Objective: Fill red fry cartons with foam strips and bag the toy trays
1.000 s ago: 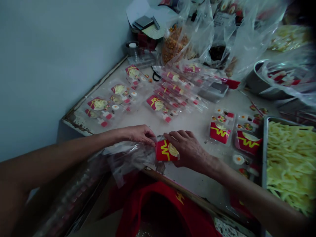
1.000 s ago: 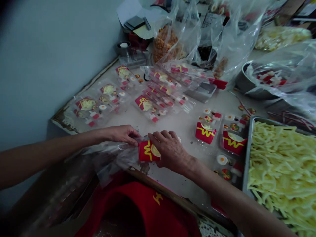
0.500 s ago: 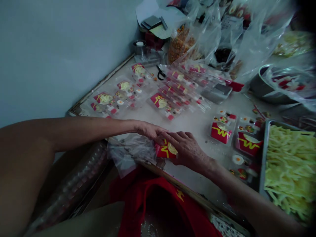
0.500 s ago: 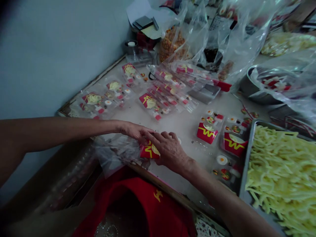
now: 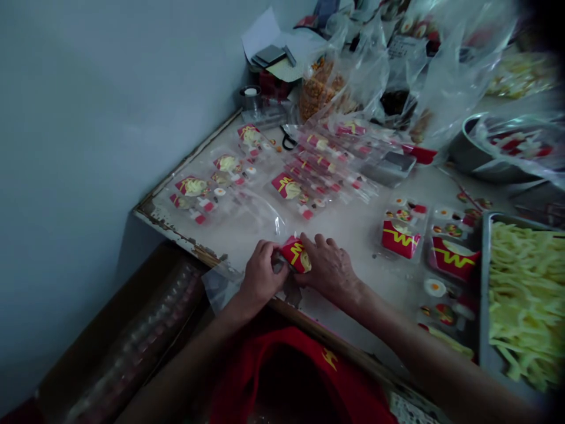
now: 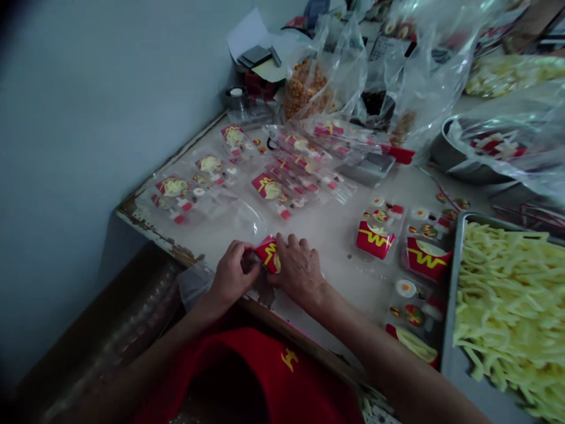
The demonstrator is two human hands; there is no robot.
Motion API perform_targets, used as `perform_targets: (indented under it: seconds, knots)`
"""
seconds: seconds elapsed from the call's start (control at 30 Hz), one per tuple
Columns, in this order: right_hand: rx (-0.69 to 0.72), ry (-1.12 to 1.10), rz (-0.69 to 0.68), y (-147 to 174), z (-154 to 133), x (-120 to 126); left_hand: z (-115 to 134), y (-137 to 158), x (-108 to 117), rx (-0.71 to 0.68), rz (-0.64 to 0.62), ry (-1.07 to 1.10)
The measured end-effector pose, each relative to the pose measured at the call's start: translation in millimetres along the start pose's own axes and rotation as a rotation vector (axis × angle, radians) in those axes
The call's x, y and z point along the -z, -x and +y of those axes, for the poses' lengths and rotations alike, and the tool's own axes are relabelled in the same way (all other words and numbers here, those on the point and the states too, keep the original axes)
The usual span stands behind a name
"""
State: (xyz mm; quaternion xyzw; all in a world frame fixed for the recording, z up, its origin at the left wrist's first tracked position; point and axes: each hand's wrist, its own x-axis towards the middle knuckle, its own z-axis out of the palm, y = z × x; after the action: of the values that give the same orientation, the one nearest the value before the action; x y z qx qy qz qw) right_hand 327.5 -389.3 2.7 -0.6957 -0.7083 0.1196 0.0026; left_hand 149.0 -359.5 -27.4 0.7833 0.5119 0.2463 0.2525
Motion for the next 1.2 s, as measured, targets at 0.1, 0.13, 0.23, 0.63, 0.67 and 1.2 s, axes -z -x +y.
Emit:
perform_targets:
  seconds: [0.1,0.13,0.23,0.63,0.67,1.2]
  knots:
    - [-0.043,0.020,-0.005,1,-11,1,0,-7,-13,0.061,0.078,0.047]
    - [-0.049,0.025,-0.007,2,-13,2,-1,-12,-15,0.088,0.089,0.051]
    - [-0.047,0.029,-0.019,2,-15,2,-3,-21,-16,0.162,0.087,0.057]
    - [-0.045,0.040,0.052,4,-17,-3,1,-25,6,0.030,-0.089,-0.233]
    - [-0.050,0.040,0.058,5,-18,-4,1,-29,9,0.023,-0.111,-0.235]
    - [-0.075,-0.031,0.057,15,-22,-6,-8,-49,24,0.139,-0.201,-0.078]
